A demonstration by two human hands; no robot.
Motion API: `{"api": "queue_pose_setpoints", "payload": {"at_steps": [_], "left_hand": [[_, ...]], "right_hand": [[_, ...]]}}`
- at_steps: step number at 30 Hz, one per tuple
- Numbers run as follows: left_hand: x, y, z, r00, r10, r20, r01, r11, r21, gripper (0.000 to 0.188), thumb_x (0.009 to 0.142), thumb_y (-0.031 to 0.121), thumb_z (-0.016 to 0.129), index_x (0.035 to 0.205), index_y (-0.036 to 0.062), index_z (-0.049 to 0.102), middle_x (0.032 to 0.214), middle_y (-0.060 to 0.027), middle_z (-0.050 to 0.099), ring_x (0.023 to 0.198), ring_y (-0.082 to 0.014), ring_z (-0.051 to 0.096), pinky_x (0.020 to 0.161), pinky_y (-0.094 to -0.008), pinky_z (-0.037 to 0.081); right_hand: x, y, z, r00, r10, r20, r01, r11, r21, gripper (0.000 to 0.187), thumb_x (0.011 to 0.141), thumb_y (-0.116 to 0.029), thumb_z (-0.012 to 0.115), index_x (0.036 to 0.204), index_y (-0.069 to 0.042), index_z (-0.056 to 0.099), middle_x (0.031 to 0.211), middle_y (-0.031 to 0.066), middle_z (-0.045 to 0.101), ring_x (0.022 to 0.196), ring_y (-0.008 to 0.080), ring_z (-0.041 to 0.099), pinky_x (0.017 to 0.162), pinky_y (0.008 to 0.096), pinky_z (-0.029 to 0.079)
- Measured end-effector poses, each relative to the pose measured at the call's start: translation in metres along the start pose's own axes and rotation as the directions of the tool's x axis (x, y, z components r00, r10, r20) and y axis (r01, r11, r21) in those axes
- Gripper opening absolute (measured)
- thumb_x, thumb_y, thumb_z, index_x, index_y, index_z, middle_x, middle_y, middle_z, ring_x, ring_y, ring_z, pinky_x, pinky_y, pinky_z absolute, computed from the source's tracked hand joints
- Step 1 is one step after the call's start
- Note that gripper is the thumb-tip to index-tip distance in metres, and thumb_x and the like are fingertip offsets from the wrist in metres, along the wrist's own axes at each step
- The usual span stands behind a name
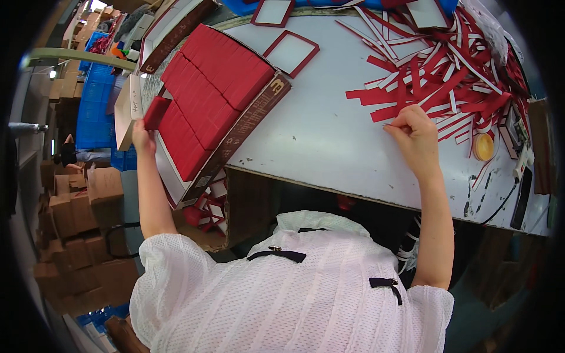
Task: The person repeatedly picks up small red boxes and red ribbons from a table. They thread the ribbon through a slot on the box, pull it tight, and place the finished box into a larger cardboard container. The process is repeated continuously throughout the clip.
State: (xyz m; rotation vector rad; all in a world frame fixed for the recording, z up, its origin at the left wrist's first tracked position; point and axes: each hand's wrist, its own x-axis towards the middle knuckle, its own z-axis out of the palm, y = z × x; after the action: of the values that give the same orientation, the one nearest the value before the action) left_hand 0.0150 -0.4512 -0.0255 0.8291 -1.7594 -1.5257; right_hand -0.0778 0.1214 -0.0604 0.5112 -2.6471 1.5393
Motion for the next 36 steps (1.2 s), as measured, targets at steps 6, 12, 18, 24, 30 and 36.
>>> {"api": "queue_pose_setpoints", "payload": {"at_steps": [6, 12, 18, 24, 30, 36], "left_hand": [[-0.002, -0.022, 0.018, 0.912, -0.199, 0.358, 0.232, 0.972, -0.049, 0.027, 0.087, 0.024, 0.04, 0.101, 0.0017, 0.048, 0.096, -0.0091, 0.055, 0.085, -0.0174, 0.054, 0.077, -0.0296, 0.043], [-0.044, 0.035, 0.061, 0.854, 0.452, 0.258, -0.52, 0.734, 0.437, 0.018, 0.086, 0.018, 0.044, 0.093, 0.0023, 0.051, 0.085, -0.0047, 0.053, 0.078, -0.01, 0.05, 0.072, -0.0213, 0.039], [-0.234, 0.082, 0.202, 0.51, 0.182, 0.841, -0.275, 0.961, -0.041, 0.005, 0.076, 0.004, 0.052, 0.078, 0.0003, 0.055, 0.068, -0.003, 0.057, 0.059, -0.008, 0.052, 0.053, -0.0199, 0.041], [-0.295, 0.082, 0.249, 0.178, 0.007, 0.984, -0.03, 1.0, -0.001, 0.01, 0.079, 0.003, 0.047, 0.075, -0.0023, 0.055, 0.064, -0.0036, 0.056, 0.054, -0.006, 0.052, 0.049, -0.018, 0.042], [-0.312, 0.083, 0.261, 0.262, 0.024, 0.965, 0.136, 0.989, -0.061, 0.01, 0.078, 0.0, 0.046, 0.078, -0.0034, 0.056, 0.065, -0.0044, 0.057, 0.056, -0.0081, 0.053, 0.051, -0.0188, 0.044], [-0.324, 0.074, 0.267, 0.219, 0.335, 0.916, -0.378, 0.895, -0.237, 0.007, 0.071, -0.001, 0.049, 0.07, -0.0006, 0.056, 0.057, -0.0082, 0.052, 0.047, -0.0147, 0.049, 0.045, -0.0234, 0.039]], "right_hand": [[0.001, 0.0, -0.003, 0.996, 0.036, 0.079, -0.06, 0.946, 0.32, 0.01, 0.068, 0.002, 0.06, 0.065, 0.001, 0.051, 0.067, -0.001, 0.048, 0.057, 0.0044, 0.044, 0.049, 0.0187, 0.036], [0.003, -0.013, 0.003, 0.985, 0.159, 0.071, -0.172, 0.839, 0.515, 0.003, 0.078, -0.003, 0.052, 0.079, -0.002, 0.049, 0.069, -0.0011, 0.051, 0.057, 0.0032, 0.046, 0.05, 0.0173, 0.039], [-0.016, -0.071, 0.0, 0.971, 0.221, 0.096, -0.225, 0.688, 0.69, 0.004, 0.079, -0.002, 0.051, 0.079, -0.002, 0.047, 0.067, -0.0019, 0.05, 0.056, 0.0021, 0.045, 0.048, 0.0161, 0.037], [-0.04, -0.086, -0.007, 0.998, 0.048, -0.05, -0.023, 0.909, 0.417, 0.007, 0.075, 0.002, 0.053, 0.08, 0.001, 0.048, 0.065, 0.0037, 0.052, 0.055, 0.0069, 0.05, 0.046, 0.0197, 0.04], [-0.046, -0.077, -0.013, 0.887, -0.383, -0.258, 0.339, 0.919, -0.199, 0.017, 0.061, -0.001, 0.058, 0.077, 0.0, 0.053, 0.066, 0.0069, 0.053, 0.054, 0.0174, 0.054, 0.047, 0.0249, 0.043], [-0.059, -0.072, -0.023, 0.883, -0.453, -0.119, 0.34, 0.794, -0.504, 0.023, 0.053, -0.005, 0.057, 0.075, -0.003, 0.053, 0.067, 0.0041, 0.053, 0.055, 0.0164, 0.053, 0.045, 0.0256, 0.041]]}}
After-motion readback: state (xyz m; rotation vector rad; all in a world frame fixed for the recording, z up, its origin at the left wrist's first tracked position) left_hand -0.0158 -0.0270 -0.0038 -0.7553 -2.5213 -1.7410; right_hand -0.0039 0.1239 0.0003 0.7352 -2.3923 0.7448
